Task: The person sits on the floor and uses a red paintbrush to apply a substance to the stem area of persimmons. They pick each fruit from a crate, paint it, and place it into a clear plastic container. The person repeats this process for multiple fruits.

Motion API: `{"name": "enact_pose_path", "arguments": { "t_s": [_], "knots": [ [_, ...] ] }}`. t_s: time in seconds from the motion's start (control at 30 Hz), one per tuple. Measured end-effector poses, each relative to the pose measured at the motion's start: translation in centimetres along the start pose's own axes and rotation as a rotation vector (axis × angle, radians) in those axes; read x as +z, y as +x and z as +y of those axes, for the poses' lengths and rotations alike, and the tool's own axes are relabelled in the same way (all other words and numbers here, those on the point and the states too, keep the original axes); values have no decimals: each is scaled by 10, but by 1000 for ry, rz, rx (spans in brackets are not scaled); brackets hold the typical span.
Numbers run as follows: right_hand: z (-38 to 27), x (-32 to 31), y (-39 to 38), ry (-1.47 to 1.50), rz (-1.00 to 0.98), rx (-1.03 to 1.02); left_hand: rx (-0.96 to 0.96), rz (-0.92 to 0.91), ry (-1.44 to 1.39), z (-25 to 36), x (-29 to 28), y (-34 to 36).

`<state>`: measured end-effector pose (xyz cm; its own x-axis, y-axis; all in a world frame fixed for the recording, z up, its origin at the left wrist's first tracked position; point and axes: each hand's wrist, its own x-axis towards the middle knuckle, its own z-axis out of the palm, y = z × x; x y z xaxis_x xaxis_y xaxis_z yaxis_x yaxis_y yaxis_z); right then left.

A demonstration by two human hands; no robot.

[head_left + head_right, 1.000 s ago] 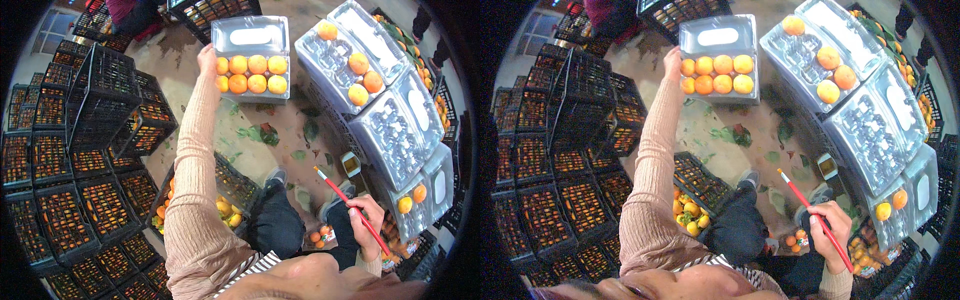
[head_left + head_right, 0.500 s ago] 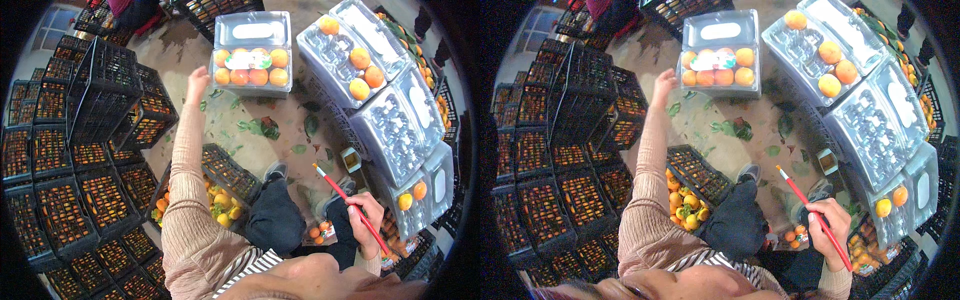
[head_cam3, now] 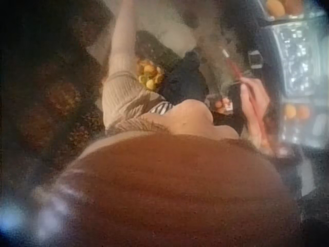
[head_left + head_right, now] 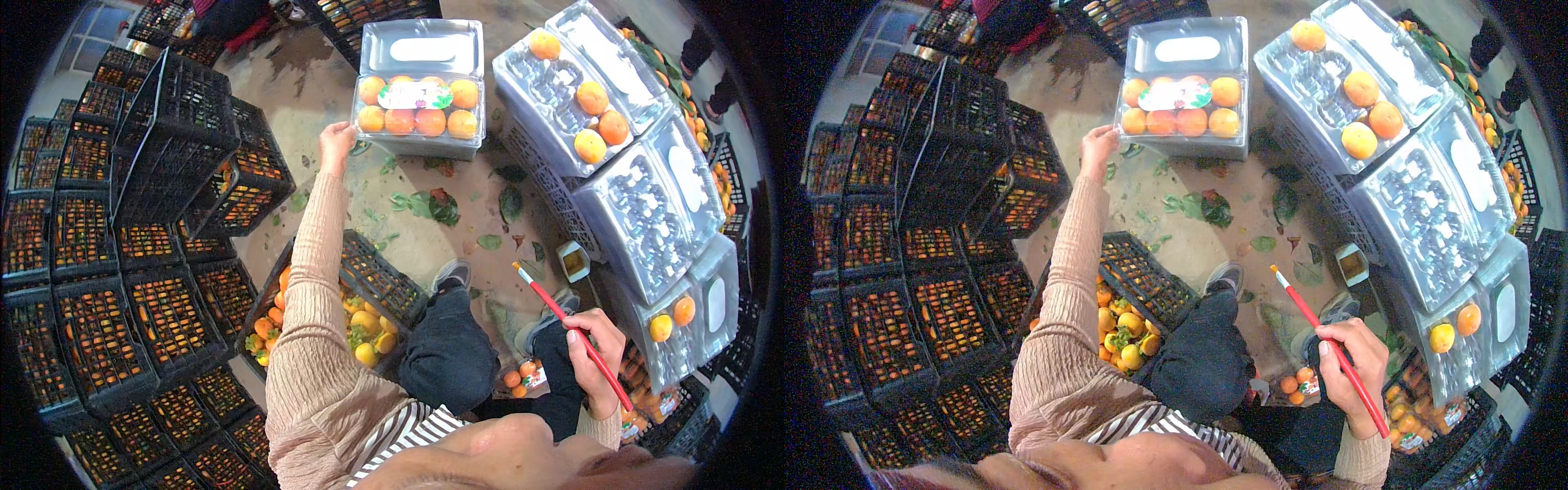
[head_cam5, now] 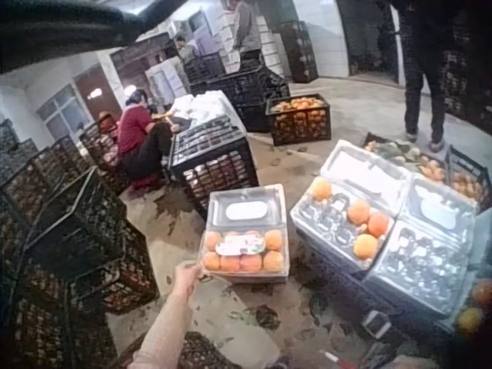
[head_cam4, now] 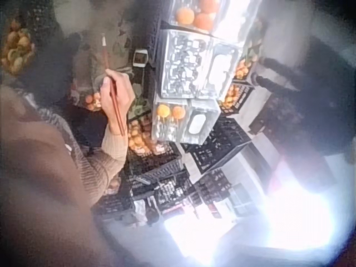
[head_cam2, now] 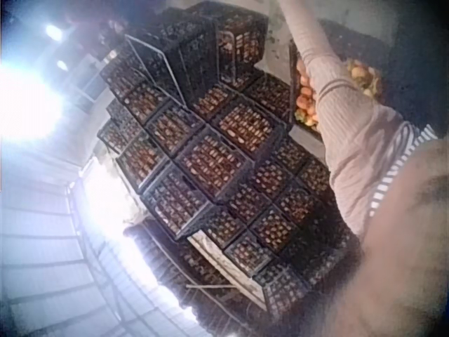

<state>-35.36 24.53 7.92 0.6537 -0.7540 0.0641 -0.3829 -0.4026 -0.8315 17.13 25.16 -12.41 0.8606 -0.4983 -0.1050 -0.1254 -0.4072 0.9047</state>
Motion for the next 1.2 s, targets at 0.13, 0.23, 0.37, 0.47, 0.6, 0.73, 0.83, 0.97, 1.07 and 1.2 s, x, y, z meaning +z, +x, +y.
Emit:
{"name": "enact_pose_path", "arguments": {
  "t_s": [0.13, 0.23, 0.37, 0.47, 0.6, 0.73, 0.83, 0.97, 1.07, 1.2],
  "knots": [
    [1, 4, 1, -6, 9, -14, -403, -250, -448, -9, -6, 12],
    [-1, 4, 3, -17, 0, 15, -374, -154, -400, -2, 7, 2],
    [-3, 11, 5, -28, 5, -2, -204, -13, -88, -28, 18, 16],
    [0, 13, 5, -14, 18, -3, -250, -26, -120, -5, 32, -3],
    [-5, 19, 7, -16, 14, -3, -401, 16, -712, 1, 47, -35],
    [-5, 22, 12, -30, -17, 19, -506, -262, -825, 27, 71, -64],
    [-1, 23, 15, 1, -35, -20, -586, -285, -843, 29, 79, -65],
    [6, 29, 17, 25, 44, -7, -610, -260, -981, 6, 104, -40],
    [9, 34, 17, 190, 86, 190, -556, -81, -1019, 35, 119, -67],
    [17, 42, 24, 279, 120, 209, -389, -16, -1140, 52, 115, -81]
  ]
}}
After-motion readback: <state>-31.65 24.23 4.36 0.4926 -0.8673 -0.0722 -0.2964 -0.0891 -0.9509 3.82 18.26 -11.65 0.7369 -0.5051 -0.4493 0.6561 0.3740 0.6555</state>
